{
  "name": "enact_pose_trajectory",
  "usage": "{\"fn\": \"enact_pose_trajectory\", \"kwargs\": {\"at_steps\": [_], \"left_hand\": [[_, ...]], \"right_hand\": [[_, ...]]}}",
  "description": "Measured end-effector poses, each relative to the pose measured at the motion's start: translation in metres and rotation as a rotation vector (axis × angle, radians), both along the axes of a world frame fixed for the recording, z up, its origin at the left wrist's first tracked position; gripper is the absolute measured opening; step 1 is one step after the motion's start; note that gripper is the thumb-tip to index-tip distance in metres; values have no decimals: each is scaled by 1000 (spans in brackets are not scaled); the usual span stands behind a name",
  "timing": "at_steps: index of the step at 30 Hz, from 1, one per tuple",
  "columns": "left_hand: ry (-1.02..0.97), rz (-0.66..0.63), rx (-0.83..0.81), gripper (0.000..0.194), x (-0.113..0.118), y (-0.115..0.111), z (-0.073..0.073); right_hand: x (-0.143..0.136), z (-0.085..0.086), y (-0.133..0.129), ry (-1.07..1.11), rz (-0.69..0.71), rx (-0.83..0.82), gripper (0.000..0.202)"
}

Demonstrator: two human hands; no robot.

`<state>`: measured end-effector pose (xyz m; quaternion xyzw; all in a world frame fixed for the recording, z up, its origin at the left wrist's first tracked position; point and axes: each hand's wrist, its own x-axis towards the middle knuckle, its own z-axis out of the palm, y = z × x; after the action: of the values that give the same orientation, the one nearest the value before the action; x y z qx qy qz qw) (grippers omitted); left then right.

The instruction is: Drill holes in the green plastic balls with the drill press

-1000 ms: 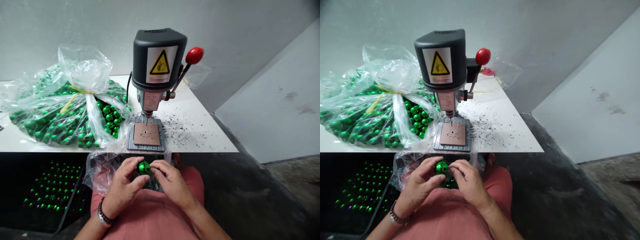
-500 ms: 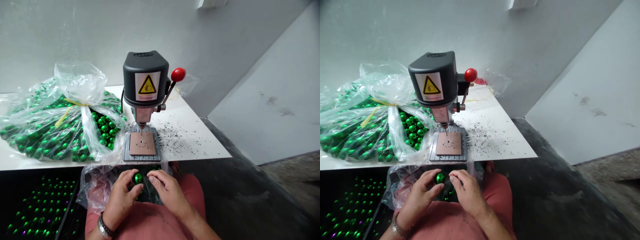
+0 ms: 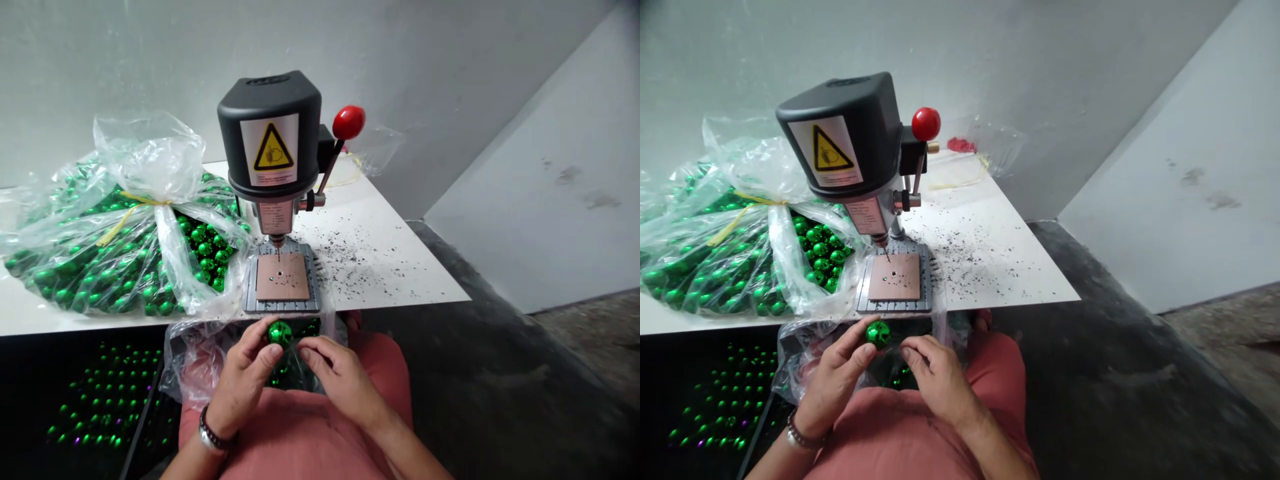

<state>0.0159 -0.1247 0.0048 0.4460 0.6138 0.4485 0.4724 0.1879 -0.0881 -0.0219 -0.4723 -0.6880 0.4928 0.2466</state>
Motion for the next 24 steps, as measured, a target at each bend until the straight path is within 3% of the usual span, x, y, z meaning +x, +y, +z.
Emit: {"fn": "enact_pose_trajectory", "kwargs": {"at_steps": [5,8,11,16,24], "left_hand": [[-87,-37,45,44,5,3,-4],[-37,-50,86,42,9,9,-6],[-22,-74,109,40,15,17,-9],[-201,-104,51,47,30,33,-16],[-196,-116,10,42,42,58,-10]], "right_hand": [[4,-6,-3,16,59,-39,30],[9,-6,0,43,31,-41,29],[14,-1,7,118,-34,39,26],[21,13,26,172,-97,283,35],[26,16,47,156,-155,259,36]]}}
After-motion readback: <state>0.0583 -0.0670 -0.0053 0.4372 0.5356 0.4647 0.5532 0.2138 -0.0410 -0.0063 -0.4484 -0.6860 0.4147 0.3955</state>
